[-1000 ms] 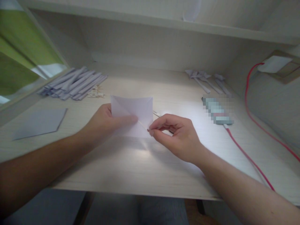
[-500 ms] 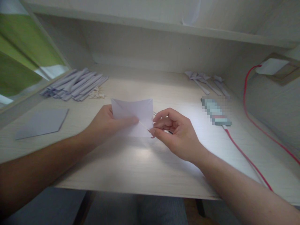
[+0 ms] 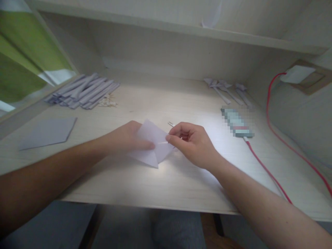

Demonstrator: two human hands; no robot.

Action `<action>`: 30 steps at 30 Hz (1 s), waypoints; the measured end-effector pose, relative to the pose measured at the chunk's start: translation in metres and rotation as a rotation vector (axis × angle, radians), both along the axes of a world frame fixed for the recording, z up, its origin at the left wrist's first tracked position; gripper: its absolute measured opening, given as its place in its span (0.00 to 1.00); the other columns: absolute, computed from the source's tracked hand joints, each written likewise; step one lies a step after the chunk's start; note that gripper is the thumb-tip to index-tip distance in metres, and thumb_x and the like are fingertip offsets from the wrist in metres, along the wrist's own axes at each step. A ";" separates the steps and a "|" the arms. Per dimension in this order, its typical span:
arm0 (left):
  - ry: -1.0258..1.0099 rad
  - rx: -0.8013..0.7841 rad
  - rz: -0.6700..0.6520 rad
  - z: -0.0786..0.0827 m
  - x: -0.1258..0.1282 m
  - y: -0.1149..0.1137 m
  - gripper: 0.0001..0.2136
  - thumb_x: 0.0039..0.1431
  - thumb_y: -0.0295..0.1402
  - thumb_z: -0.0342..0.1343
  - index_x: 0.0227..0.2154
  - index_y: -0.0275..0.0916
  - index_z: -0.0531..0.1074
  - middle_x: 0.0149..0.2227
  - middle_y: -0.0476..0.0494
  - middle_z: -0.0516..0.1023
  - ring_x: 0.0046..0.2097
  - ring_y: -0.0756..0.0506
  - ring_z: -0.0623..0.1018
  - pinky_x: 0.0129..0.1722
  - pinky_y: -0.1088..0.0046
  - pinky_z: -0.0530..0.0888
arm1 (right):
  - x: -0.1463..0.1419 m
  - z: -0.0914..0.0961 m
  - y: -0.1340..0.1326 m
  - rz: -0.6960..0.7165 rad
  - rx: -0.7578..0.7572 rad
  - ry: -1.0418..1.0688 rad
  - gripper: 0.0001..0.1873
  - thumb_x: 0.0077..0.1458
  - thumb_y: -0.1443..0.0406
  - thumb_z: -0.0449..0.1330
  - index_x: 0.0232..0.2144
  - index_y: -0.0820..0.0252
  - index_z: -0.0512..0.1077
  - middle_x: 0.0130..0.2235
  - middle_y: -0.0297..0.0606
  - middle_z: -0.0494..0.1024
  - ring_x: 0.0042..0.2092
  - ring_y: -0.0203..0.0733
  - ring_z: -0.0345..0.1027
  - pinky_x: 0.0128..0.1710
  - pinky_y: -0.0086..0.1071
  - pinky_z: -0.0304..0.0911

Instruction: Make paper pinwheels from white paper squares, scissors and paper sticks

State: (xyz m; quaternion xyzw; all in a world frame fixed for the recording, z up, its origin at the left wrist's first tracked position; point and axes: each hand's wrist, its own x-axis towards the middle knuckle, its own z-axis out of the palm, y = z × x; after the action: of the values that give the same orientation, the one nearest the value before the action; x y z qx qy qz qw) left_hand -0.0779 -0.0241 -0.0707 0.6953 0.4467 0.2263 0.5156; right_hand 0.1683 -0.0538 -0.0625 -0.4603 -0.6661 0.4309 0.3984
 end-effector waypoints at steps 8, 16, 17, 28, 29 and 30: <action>-0.280 0.074 0.230 0.010 -0.004 0.012 0.19 0.53 0.43 0.71 0.44 0.37 0.83 0.42 0.39 0.86 0.41 0.41 0.83 0.35 0.71 0.76 | 0.003 -0.002 0.009 -0.201 -0.116 0.293 0.10 0.51 0.59 0.77 0.31 0.55 0.82 0.32 0.34 0.83 0.31 0.39 0.78 0.32 0.33 0.74; -0.472 -0.103 0.102 0.002 0.012 0.006 0.26 0.48 0.44 0.75 0.49 0.38 0.82 0.48 0.36 0.86 0.44 0.41 0.84 0.41 0.68 0.77 | -0.006 -0.001 0.004 -0.225 -0.319 0.613 0.17 0.48 0.58 0.79 0.35 0.55 0.77 0.30 0.29 0.81 0.31 0.37 0.80 0.32 0.29 0.73; -0.470 -0.103 0.116 0.002 0.013 0.004 0.23 0.48 0.43 0.76 0.46 0.38 0.83 0.45 0.37 0.87 0.42 0.42 0.83 0.40 0.69 0.77 | -0.009 -0.002 0.002 -0.210 -0.325 0.606 0.17 0.48 0.58 0.79 0.35 0.55 0.77 0.31 0.29 0.81 0.31 0.38 0.80 0.32 0.30 0.73; -0.466 -0.057 0.283 0.011 0.007 -0.001 0.16 0.51 0.45 0.74 0.33 0.35 0.83 0.32 0.44 0.85 0.32 0.46 0.79 0.33 0.72 0.73 | -0.014 -0.005 -0.006 -0.035 -0.332 0.367 0.14 0.52 0.58 0.77 0.30 0.59 0.79 0.31 0.32 0.81 0.32 0.37 0.78 0.36 0.32 0.77; -0.460 -0.066 0.276 0.011 0.007 -0.001 0.17 0.52 0.45 0.74 0.34 0.35 0.83 0.33 0.43 0.85 0.32 0.45 0.80 0.33 0.71 0.73 | -0.014 -0.005 -0.006 -0.031 -0.313 0.340 0.13 0.52 0.58 0.77 0.30 0.59 0.79 0.30 0.32 0.82 0.32 0.37 0.78 0.36 0.32 0.77; -0.450 -0.070 0.277 0.011 0.007 -0.002 0.17 0.52 0.45 0.73 0.34 0.35 0.83 0.33 0.42 0.85 0.32 0.45 0.80 0.33 0.71 0.73 | -0.014 -0.005 -0.006 -0.025 -0.295 0.313 0.13 0.53 0.58 0.76 0.30 0.59 0.79 0.30 0.33 0.82 0.32 0.37 0.78 0.36 0.32 0.76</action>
State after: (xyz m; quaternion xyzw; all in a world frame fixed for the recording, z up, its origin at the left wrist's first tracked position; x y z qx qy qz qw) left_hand -0.0709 -0.0257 -0.0601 0.5415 0.4191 0.4282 0.5898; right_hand 0.1541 -0.0601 -0.0680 -0.4495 -0.5202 0.5847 0.4307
